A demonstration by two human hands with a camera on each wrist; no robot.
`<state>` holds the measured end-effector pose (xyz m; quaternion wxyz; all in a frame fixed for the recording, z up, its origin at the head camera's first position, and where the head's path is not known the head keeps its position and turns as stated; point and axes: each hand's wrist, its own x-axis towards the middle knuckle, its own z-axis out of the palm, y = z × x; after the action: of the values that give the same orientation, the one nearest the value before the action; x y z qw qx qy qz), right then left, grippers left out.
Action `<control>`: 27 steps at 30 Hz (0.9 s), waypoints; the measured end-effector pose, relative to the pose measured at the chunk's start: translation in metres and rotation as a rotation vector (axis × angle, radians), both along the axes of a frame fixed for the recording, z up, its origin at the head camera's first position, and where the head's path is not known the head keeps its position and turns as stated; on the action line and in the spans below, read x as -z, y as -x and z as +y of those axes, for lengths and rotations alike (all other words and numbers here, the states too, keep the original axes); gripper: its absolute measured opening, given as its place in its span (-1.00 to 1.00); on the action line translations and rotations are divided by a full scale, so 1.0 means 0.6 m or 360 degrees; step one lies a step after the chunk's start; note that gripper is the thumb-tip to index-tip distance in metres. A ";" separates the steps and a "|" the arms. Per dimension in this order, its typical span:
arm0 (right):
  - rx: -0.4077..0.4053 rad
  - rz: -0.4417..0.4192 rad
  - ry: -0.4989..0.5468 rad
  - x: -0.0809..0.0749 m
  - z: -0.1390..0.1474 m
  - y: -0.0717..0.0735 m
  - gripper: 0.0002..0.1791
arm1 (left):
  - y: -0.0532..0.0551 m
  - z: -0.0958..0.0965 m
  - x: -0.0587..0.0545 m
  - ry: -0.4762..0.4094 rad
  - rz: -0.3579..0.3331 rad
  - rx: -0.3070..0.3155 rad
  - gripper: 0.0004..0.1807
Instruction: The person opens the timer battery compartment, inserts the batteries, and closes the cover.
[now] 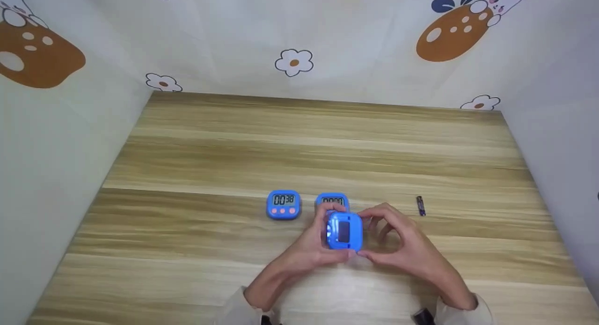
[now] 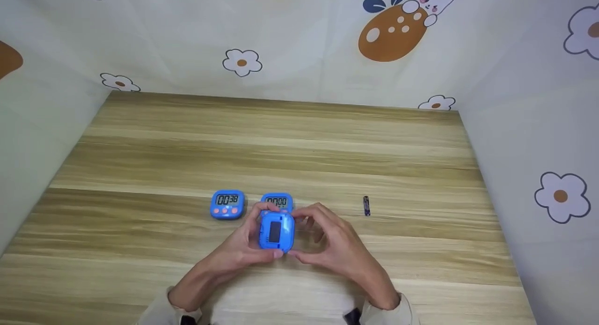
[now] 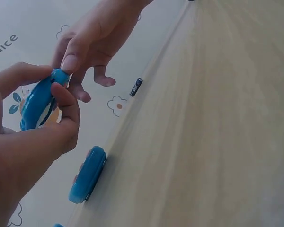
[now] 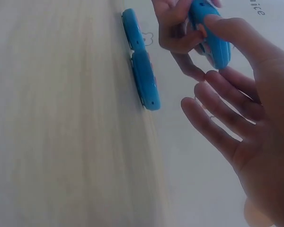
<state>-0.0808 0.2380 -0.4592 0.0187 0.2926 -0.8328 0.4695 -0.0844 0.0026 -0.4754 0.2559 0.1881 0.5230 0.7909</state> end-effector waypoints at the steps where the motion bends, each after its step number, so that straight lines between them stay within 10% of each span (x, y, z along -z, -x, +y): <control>1: -0.0006 0.0010 -0.0017 0.004 0.000 0.000 -0.27 | -0.001 0.000 -0.001 0.0012 -0.0058 -0.0003 -0.26; 13: -0.0096 0.0103 0.0020 -0.013 -0.016 -0.009 -0.28 | -0.008 0.010 0.003 -0.0256 -0.0341 -0.0081 -0.54; 27: -0.0192 0.0063 0.0105 -0.031 -0.023 -0.013 -0.29 | -0.014 0.016 0.001 -0.0338 -0.0263 -0.0067 -0.52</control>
<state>-0.0732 0.2242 -0.4406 0.0166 0.3507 -0.7972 0.4911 -0.0760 0.0124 -0.4759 0.2601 0.1374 0.4174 0.8598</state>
